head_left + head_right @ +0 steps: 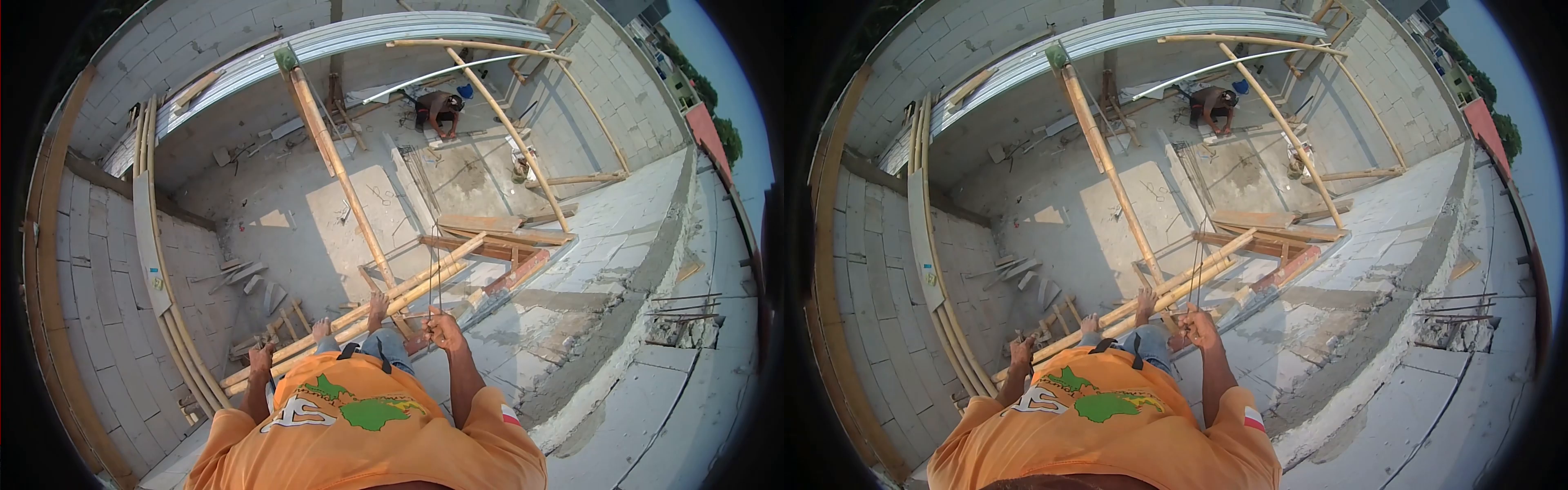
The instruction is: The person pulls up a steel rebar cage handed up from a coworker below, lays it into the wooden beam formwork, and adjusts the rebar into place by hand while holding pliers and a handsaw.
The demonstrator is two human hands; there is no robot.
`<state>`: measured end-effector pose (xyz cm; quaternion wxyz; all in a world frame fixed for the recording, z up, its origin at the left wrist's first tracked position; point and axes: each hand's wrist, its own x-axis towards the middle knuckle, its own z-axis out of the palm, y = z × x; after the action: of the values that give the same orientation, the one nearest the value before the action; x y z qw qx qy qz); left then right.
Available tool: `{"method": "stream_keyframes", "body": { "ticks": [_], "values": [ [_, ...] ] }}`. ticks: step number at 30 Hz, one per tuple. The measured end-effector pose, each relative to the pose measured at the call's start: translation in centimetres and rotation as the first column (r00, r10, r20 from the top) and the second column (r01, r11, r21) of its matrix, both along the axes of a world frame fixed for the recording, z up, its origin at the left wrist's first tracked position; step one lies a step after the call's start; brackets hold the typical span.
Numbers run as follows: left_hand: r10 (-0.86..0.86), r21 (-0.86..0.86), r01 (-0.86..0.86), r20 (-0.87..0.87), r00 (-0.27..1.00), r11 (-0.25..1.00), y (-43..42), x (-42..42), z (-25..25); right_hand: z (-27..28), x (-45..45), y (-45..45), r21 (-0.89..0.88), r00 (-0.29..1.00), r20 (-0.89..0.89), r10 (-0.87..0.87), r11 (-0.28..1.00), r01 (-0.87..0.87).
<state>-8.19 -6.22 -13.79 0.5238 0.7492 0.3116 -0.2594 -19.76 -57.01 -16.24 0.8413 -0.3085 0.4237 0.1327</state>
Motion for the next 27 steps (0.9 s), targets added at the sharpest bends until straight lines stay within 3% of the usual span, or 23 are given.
{"method": "stream_keyframes", "body": {
  "ticks": [8,27],
  "values": [
    [0.025,0.023,-0.025,-0.014,1.000,0.999,-1.1,0.0,1.3,1.6,0.8,0.3,-0.024,0.998,-0.065,-0.002,1.000,0.000],
    [0.046,0.031,-0.046,0.006,0.999,0.998,-0.2,-0.4,0.0,1.1,0.8,0.7,-0.051,0.999,-0.023,-0.028,0.998,0.027]
  ]
}}
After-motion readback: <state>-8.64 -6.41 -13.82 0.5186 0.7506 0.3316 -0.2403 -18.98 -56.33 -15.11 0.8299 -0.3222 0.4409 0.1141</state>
